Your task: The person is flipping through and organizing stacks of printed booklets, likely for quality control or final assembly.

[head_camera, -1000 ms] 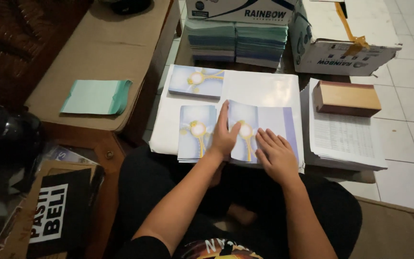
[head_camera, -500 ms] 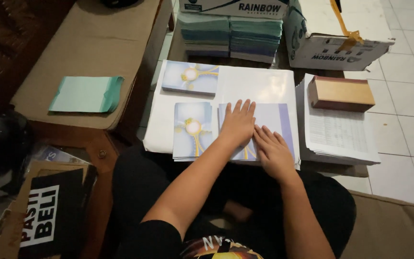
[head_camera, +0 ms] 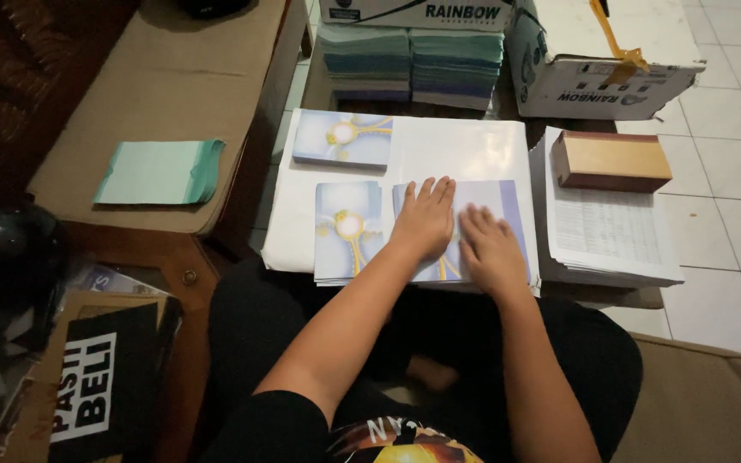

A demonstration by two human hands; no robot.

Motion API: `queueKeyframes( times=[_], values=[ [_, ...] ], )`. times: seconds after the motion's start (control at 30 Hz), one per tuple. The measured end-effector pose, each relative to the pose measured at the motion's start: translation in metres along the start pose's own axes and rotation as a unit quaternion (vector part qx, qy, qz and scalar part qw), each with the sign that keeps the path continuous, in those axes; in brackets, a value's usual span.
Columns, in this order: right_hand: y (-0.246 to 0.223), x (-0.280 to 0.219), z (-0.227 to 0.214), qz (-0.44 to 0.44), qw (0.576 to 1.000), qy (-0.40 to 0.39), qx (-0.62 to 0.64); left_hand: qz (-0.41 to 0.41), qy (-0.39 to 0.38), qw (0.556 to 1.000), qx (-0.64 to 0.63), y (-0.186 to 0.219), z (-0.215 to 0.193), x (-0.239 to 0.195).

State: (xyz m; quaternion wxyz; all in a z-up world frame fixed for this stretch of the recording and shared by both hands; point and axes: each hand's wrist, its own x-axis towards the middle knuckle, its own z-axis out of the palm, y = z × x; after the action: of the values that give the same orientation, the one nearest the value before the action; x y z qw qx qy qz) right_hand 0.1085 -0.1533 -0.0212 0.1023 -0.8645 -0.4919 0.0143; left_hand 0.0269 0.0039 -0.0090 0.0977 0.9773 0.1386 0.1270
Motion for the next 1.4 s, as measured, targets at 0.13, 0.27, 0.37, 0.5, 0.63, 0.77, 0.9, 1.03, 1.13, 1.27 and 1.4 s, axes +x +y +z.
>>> queueKeyframes(
  times=[0.13,0.27,0.37,0.5,0.63,0.77,0.9,1.03,1.13,1.27,1.4],
  values=[
    [0.030,-0.024,0.004,0.102,0.984,0.141,-0.040,-0.002,-0.010,1.000,0.007,0.001,-0.003,0.000],
    [0.038,-0.038,-0.002,0.248,0.944,0.146,0.162,-0.008,-0.028,1.000,0.001,0.005,-0.016,-0.003],
    [0.014,-0.043,-0.029,0.322,0.900,0.073,0.284,-0.010,-0.037,0.999,-0.003,0.005,-0.019,-0.003],
    [0.035,-0.034,-0.007,0.343,0.885,0.063,0.309,-0.013,-0.039,0.999,-0.015,0.007,-0.025,-0.004],
    [0.032,-0.037,-0.006,0.347,0.885,0.070,0.303,-0.008,-0.042,0.999,-0.011,0.005,-0.018,-0.001],
    [0.028,-0.034,-0.017,0.327,0.883,0.084,0.325,-0.011,-0.036,0.999,-0.009,0.006,-0.021,-0.001],
    [0.020,-0.046,-0.018,0.315,0.882,0.106,0.335,-0.003,-0.032,0.999,0.009,0.001,-0.008,0.000],
    [0.026,-0.044,-0.012,0.326,0.884,0.106,0.317,-0.007,-0.038,0.999,-0.008,0.002,-0.011,0.000],
    [0.009,-0.052,-0.025,0.318,0.883,0.111,0.326,-0.002,-0.046,0.999,-0.001,-0.001,-0.002,0.002],
    [-0.003,-0.058,-0.035,0.321,0.874,0.123,0.343,0.000,-0.060,0.998,0.011,0.001,-0.007,0.001],
    [0.001,-0.061,-0.022,0.331,0.871,0.134,0.337,0.001,-0.061,0.998,0.002,0.005,-0.016,-0.005]
  ],
)
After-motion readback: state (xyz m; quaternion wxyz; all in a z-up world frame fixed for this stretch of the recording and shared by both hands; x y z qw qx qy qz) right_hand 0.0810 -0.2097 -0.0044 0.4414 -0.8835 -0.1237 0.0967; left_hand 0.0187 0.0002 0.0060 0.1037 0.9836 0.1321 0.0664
